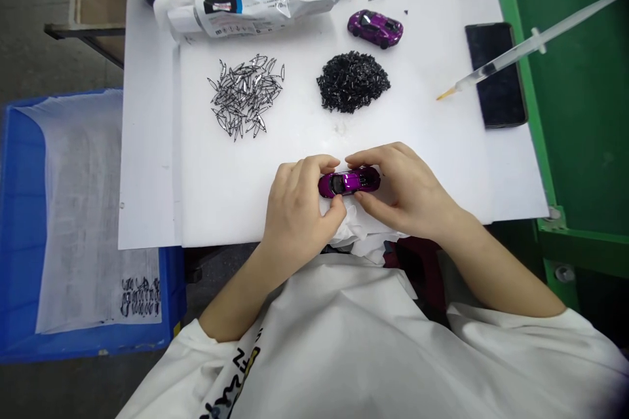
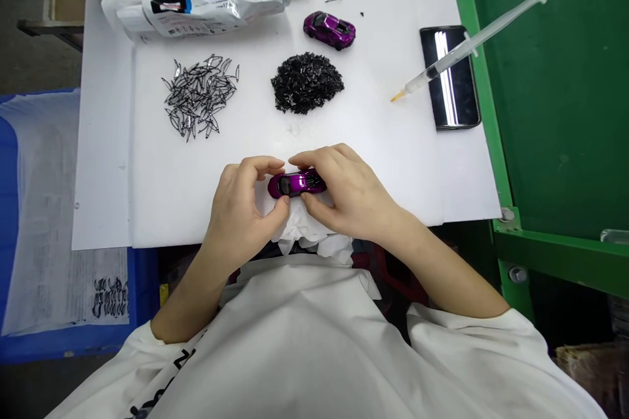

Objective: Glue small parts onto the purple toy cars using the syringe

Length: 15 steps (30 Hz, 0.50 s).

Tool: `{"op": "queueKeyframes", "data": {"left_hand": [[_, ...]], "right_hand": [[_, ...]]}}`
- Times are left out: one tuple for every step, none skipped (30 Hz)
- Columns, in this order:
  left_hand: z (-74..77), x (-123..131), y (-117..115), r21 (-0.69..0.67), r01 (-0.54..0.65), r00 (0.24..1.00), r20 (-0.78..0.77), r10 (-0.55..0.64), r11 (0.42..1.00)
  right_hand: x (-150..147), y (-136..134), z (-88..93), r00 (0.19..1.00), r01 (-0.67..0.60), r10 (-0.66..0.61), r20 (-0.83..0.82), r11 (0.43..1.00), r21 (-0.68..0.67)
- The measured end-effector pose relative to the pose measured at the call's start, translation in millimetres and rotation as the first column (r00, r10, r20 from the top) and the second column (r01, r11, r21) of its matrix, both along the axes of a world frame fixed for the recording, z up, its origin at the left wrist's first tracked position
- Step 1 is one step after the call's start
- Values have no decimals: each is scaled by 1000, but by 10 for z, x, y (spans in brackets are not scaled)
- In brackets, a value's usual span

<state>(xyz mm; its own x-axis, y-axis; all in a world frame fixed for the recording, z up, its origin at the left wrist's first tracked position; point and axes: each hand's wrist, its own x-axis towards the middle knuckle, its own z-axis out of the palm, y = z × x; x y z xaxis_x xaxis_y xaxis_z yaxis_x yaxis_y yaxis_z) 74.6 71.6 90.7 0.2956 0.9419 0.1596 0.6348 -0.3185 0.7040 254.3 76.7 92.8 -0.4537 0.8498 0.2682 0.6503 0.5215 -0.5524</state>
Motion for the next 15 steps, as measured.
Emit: {"op": "queueKeyframes", "data": {"left_hand": [[-6, 14, 3, 3, -7, 1000, 3, 7, 1000], [-12, 25, 5, 5, -13, 1000, 4, 13, 1000], [-17, 33, 6, 6, -16, 1000, 4, 16, 1000], [-21, 37, 6, 10, -16, 1000, 2, 16, 1000], [-23, 38, 7, 12, -15, 1000, 0, 15, 1000], [-22, 36, 8, 14, -13, 1000, -4, 13, 1000], [-21, 31, 10, 14, -12, 1000, -7, 12, 1000], [-18, 22, 15, 12, -10, 1000, -10, 10, 1000], [-16, 10, 23, 3, -11, 1000, -12, 11, 1000], [-14, -7, 34, -11, -10, 1000, -12, 10, 1000], [-15, -29, 46, -32, -3, 1000, -4, 3, 999], [-18, -56, 59, -59, 8, 1000, 12, -8, 998], [-25, -88, 70, -88, 27, 999, 37, -23, 996], [-37, -124, 79, -116, 50, 996, 78, -41, 992], [-53, -162, 86, -140, 58, 992, 116, -42, 988]], "right_hand": [[-8, 1, -4, 1000, 4, -4, 2, 1000, 3], [-15, 1, -8, 1000, 9, -9, 5, 1000, 3], [-19, 0, -9, 1000, 15, -15, 7, 1000, 2], [-19, 0, -10, 1000, 20, -20, 7, 1000, 1], [-15, 1, -8, 1000, 23, -23, 6, 1000, -1], [-5, 4, -5, 1000, 22, -22, 5, 1000, -6], [8, 9, -2, 1000, 13, -13, 3, 1000, -16], [24, 17, 3, 1000, -2, 2, 2, 1000, -31], [39, 27, 7, 1000, -21, 21, 6, 999, -49], [52, 39, 12, 999, -43, 44, 13, 997, -67], [60, 51, 21, 998, -60, 62, 22, 995, -78], [64, 58, 34, 997, -70, 73, 36, 994, -78], [67, 58, 56, 996, -68, 72, 55, 995, -68], [74, 44, 90, 995, -51, 55, 84, 997, -50], [90, 13, 135, 992, -14, 17, 121, 999, -30]]}}
